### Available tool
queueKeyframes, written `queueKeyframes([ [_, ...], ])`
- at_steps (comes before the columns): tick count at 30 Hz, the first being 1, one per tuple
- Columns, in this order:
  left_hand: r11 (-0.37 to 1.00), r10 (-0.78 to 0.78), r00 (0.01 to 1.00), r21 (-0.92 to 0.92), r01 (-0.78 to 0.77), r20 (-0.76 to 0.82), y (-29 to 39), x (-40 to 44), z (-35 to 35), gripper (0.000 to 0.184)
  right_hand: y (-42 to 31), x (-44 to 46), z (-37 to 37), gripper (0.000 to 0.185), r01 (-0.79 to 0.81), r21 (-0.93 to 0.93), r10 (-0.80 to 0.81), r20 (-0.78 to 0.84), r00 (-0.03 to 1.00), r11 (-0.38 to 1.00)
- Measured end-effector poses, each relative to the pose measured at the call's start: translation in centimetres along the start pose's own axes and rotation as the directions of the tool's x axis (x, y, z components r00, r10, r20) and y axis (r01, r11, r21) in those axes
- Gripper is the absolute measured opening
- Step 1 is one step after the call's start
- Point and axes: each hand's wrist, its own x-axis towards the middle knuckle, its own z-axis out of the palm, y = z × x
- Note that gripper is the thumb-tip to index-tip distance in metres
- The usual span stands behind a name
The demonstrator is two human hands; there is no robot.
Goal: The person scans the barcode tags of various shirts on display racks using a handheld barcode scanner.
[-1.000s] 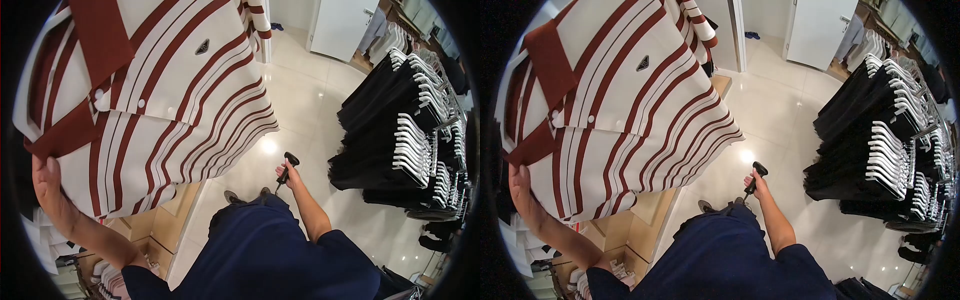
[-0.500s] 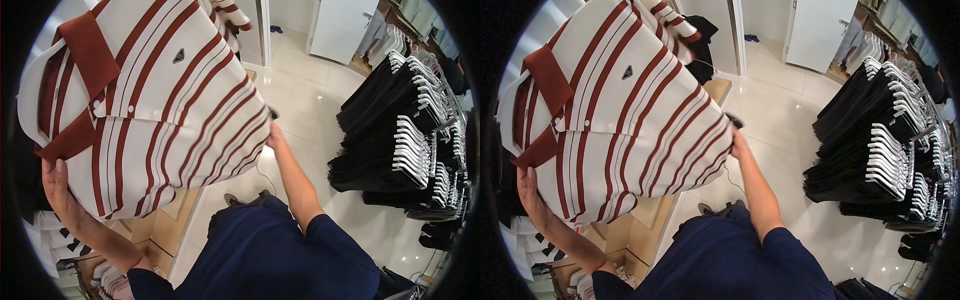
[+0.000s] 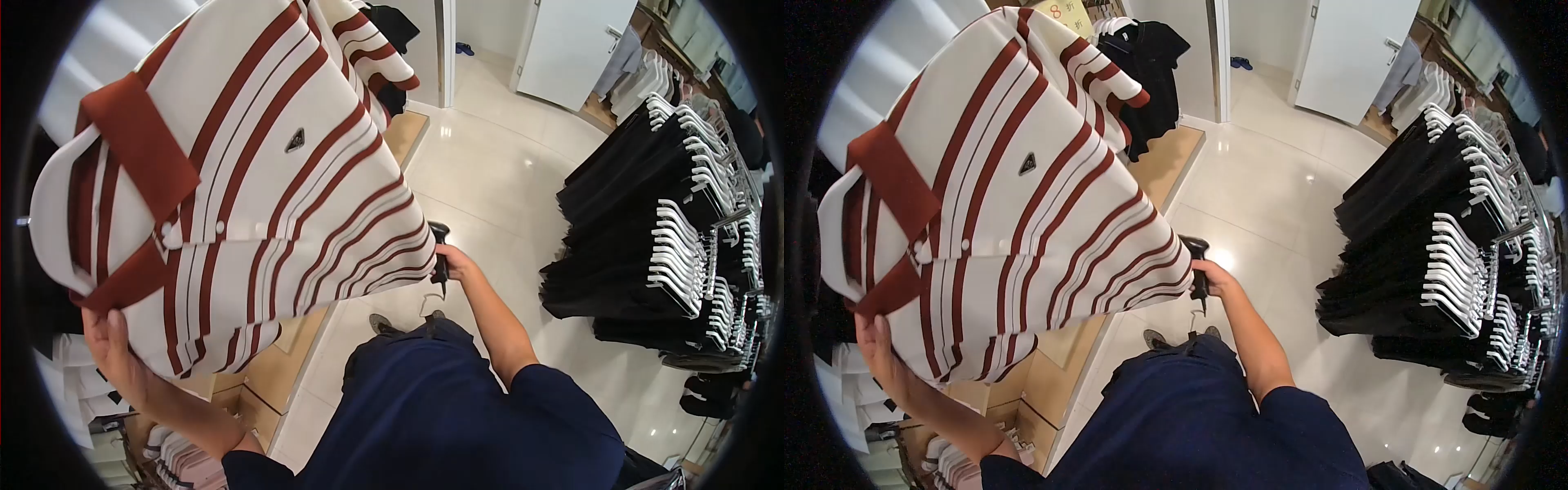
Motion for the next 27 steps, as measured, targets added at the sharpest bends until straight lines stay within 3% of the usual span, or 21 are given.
queueKeyframes([
  [1,1.0,0.016,1.0,0.006,-0.016,-0.018,0.0,-0.7,-1.2,0.052,1.1,-0.5,0.0,0.028,-0.008,0.032,0.014,-0.191,0.982,0.999],
  [3,0.998,0.054,0.998,0.011,-0.054,-0.014,0.1,-1.3,-2.0,0.056,3.5,1.1,-0.2,0.029,0.016,0.148,0.037,-0.344,0.938,0.989],
  [4,0.997,0.076,0.997,0.015,-0.076,0.003,0.3,-1.5,-2.1,0.056,4.4,2.3,0.3,0.037,0.0,0.144,0.029,-0.204,0.979,0.99],
  [5,0.995,0.097,0.995,0.023,-0.097,0.022,0.6,-1.6,-2.3,0.056,5.5,4.3,1.4,0.04,-0.024,0.204,0.097,-0.357,0.929,0.979],
  [6,0.994,0.089,0.996,0.057,-0.09,0.013,0.6,-1.6,-2.7,0.057,7.1,6.3,-0.4,0.044,-0.031,0.122,0.062,-0.255,0.965,0.992],
  [9,0.996,0.073,0.994,0.045,-0.076,0.082,0.5,-1.6,-2.8,0.055,6.3,7.3,4.6,0.052,0.034,0.11,-0.016,-0.163,0.986,0.993],
  [11,0.996,0.052,0.998,0.07,-0.054,0.035,0.1,-1.6,-2.7,0.054,5.4,8.0,6.4,0.056,0.091,0.109,-0.081,-0.095,0.992,0.99],
  [14,0.997,0.024,0.999,0.066,-0.027,0.041,-0.2,-2.2,-3.6,0.048,3.2,5.8,7.2,0.065,0.171,0.29,-0.137,-0.135,0.981,0.942],
  [19,0.992,-0.029,0.999,0.127,0.024,0.037,-0.8,-3.5,-5.2,0.055,0.9,4.2,6.8,0.068,0.491,0.335,-0.382,-0.341,0.859,0.804],
  [23,0.985,-0.082,0.994,0.159,0.07,0.075,-1.4,-4.6,-6.8,0.06,-1.3,2.9,4.9,0.056,0.663,0.31,-0.561,-0.36,0.745,0.681],
  [24,0.983,-0.099,0.992,0.164,0.085,0.075,-1.7,-4.9,-7.1,0.061,-1.9,1.7,5.8,0.051,0.669,0.339,-0.53,-0.42,0.737,0.662],
  [27,0.983,-0.13,0.99,0.14,0.12,0.06,-2.7,-5.8,-7.5,0.061,-1.9,1.5,3.8,0.059,0.763,0.304,-0.623,-0.446,0.643,0.57],
])
